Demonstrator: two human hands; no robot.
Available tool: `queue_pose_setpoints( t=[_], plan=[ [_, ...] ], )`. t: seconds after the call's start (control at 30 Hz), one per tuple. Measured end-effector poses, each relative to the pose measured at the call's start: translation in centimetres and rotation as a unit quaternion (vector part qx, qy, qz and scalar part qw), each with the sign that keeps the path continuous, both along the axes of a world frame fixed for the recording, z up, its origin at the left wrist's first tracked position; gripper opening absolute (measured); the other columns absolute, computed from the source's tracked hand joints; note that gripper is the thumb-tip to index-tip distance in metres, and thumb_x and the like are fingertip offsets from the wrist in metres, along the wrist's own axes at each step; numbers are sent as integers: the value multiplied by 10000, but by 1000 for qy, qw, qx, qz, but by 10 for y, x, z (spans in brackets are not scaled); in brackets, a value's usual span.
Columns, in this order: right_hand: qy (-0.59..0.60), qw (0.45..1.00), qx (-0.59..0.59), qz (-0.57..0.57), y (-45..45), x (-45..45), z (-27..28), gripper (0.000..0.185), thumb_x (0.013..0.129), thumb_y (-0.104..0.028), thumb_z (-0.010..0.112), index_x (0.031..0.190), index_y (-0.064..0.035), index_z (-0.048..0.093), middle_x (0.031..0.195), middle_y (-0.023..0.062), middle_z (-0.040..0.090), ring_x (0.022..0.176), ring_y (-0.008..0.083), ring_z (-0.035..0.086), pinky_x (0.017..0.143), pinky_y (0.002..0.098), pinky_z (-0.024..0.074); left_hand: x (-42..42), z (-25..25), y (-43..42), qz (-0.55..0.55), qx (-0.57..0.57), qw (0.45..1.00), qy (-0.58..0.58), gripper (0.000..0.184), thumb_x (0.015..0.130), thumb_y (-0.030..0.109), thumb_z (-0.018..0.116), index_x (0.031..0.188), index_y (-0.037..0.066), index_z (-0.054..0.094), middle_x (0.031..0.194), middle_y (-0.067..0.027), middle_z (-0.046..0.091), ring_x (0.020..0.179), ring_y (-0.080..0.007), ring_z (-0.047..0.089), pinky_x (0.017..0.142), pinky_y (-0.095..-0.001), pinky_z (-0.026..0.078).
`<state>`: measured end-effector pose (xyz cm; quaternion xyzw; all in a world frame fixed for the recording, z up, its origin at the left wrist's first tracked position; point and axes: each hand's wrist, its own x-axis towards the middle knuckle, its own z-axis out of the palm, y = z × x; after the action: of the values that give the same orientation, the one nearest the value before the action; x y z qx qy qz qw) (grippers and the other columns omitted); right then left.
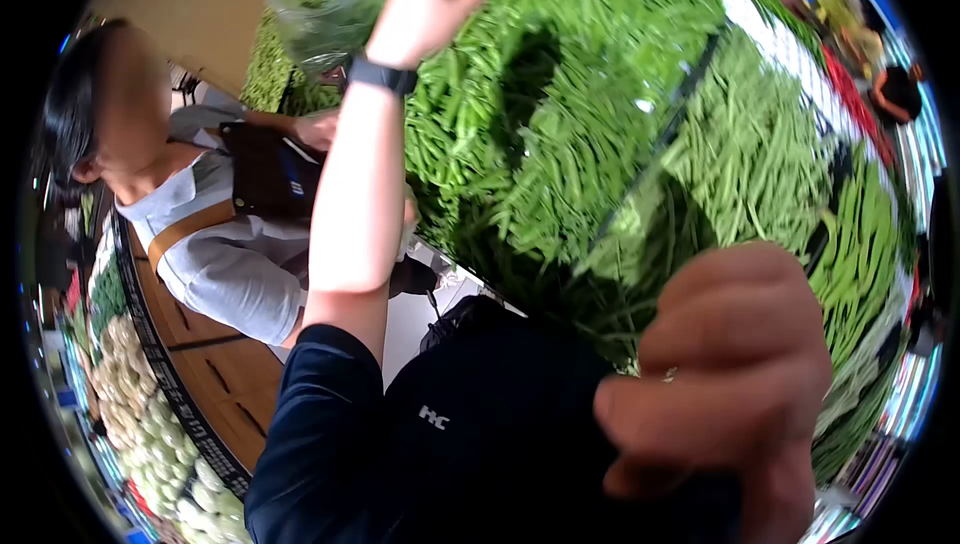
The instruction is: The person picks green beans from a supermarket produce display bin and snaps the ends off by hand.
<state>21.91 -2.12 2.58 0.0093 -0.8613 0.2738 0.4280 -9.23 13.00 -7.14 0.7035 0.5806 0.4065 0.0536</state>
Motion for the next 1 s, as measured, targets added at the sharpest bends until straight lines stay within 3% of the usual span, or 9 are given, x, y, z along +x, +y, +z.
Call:
queue_pose_setpoints(
  t=[0.1, 0.27, 0.37, 0.4, 0.53, 0.67, 0.77, 0.87, 1.0],
  plan=[
    [-2, 994, -33, -106, -39, 34, 2, 167, 748, -284, 715, 859, -181, 643, 808, 38, 617, 531, 160, 512, 455, 304, 404, 77, -60, -54, -43, -146, 984, 92, 235, 810, 104, 674, 1040, 57, 661, 1022, -111, 667, 978, -240, 638, 869, -357, 504],
    [83, 971, 9, -223, -64, 46, -24, 161, 716, -210, 705, 852, -138, 658, 687, 12, 573, 481, 131, 493, 410, 267, 356, 112, -155, -91, -35, -140, 982, 124, 341, 739, -5, 641, 1070, 77, 641, 1036, -165, 628, 974, -325, 619, 841, -411, 512],
    [-82, 981, -23, -172, -36, 63, -59, 201, 798, -74, 615, 987, -62, 684, 726, 54, 623, 527, 165, 545, 448, 295, 409, 110, -167, -92, 16, -164, 977, 132, 234, 757, 35, 615, 984, 80, 650, 954, -157, 642, 900, -333, 635, 794, -416, 518],
    [-152, 956, -134, -213, -41, 67, -65, 187, 843, -102, 620, 1020, -78, 676, 885, 100, 678, 703, 232, 647, 602, 318, 507, 103, -174, -89, 10, -134, 980, 145, 125, 769, 72, 610, 884, 75, 659, 888, -147, 644, 853, -336, 636, 773, -414, 519],
    [-197, 907, -216, -304, -22, 60, -154, 189, 874, -111, 615, 1042, -26, 635, 951, 144, 660, 810, 292, 646, 709, 342, 515, 86, -162, -91, 0, -113, 990, 83, 79, 758, 82, 620, 826, 72, 658, 848, -144, 641, 794, -332, 627, 718, -414, 510],
    [-261, 860, -269, -346, -4, 31, -194, 304, 899, -128, 597, 1175, 0, 581, 998, 114, 655, 884, 211, 628, 794, 310, 508, 72, -145, -104, -47, -180, 946, -265, 57, 858, 72, 674, 866, 30, 635, 705, 49, 561, 637, -32, 473, 600, -196, 404],
    [-121, 883, -329, -313, 13, -3, -215, 416, 908, -177, 612, 1285, -34, 509, 1015, 101, 648, 772, 192, 602, 720, 305, 486, 74, -120, -123, -86, -184, 896, -394, 56, 871, 69, 664, 881, 24, 631, 715, 59, 550, 641, -30, 470, 582, -183, 375],
    [27, 835, -505, -216, 16, -33, -190, 610, 936, -180, 615, 1440, -55, 296, 1048, 74, 623, 803, 114, 584, 683, 235, 465, 76, -108, -138, -150, -206, 890, -379, 106, 844, 69, 687, 922, 4, 660, 738, 45, 595, 651, -35, 504, 602, -185, 413],
    [-8, 834, -525, -169, 31, -33, -193, 349, 917, -144, 635, 1224, 1, 555, 994, 72, 642, 804, 94, 581, 683, 226, 468, 78, -87, -152, -191, -211, 890, -357, 92, 824, 47, 710, 898, 6, 673, 735, 44, 599, 668, -36, 512, 607, -203, 428]
  ],
)
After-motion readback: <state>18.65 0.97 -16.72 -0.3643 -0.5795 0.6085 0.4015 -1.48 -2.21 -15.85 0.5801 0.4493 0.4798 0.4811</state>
